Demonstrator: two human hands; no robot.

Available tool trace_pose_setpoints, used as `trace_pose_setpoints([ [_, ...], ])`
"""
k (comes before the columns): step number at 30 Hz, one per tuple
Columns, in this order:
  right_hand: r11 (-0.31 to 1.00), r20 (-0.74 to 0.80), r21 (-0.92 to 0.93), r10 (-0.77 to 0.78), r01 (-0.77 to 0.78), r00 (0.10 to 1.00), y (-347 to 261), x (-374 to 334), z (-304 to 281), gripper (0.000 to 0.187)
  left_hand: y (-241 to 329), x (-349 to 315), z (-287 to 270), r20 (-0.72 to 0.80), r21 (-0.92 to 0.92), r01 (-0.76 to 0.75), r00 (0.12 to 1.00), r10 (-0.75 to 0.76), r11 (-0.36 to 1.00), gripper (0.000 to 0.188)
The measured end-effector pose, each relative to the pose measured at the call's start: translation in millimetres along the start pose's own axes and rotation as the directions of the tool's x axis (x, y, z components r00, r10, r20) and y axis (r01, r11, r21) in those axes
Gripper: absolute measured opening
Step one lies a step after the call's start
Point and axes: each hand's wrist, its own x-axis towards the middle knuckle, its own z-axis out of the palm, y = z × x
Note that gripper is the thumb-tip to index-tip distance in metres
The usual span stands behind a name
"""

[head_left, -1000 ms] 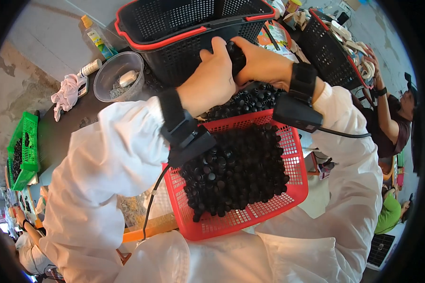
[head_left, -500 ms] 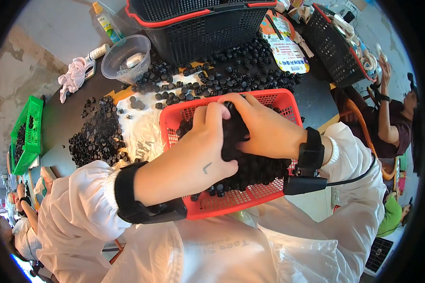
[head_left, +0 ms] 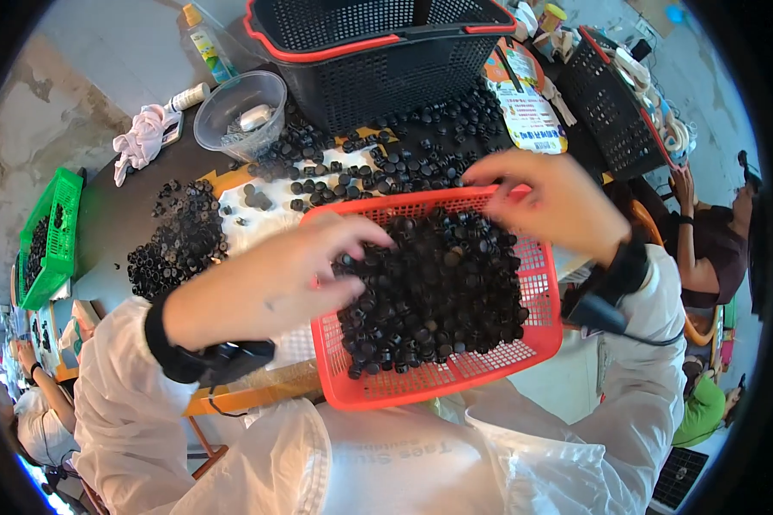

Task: Sorting small black plastic shoe components and placing them into a red basket.

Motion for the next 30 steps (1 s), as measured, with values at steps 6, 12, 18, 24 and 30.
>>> trace_pose_setpoints([
  [6, 0.862, -0.177, -0.255, 0.403, -0.437, 0.898, 133, -2, -64, 0.087, -76, -20, -46, -0.486, 0.427, 0.183, 0.872, 0.054, 0.886, 0.063],
  [12, 0.824, -0.108, -0.372, 0.419, -0.427, 0.902, 181, 24, -30, 0.115, -114, 5, -42, -0.358, 0.243, 0.390, 0.887, -0.292, 0.888, 0.099],
  [18, 0.870, -0.056, -0.319, 0.379, -0.376, 0.924, 157, 53, -19, 0.106, -127, 31, -34, -0.422, 0.275, 0.287, 0.894, -0.153, 0.917, 0.112],
  [24, 0.962, 0.043, -0.237, 0.147, -0.133, 0.988, 156, 63, -15, 0.102, -129, 60, -20, -0.486, 0.352, 0.258, 0.872, -0.059, 0.900, 0.110],
  [30, 0.958, 0.101, -0.284, 0.065, -0.034, 0.993, 123, 92, -1, 0.105, -118, 77, -7, -0.439, 0.211, 0.105, 0.898, -0.001, 0.972, 0.100],
])
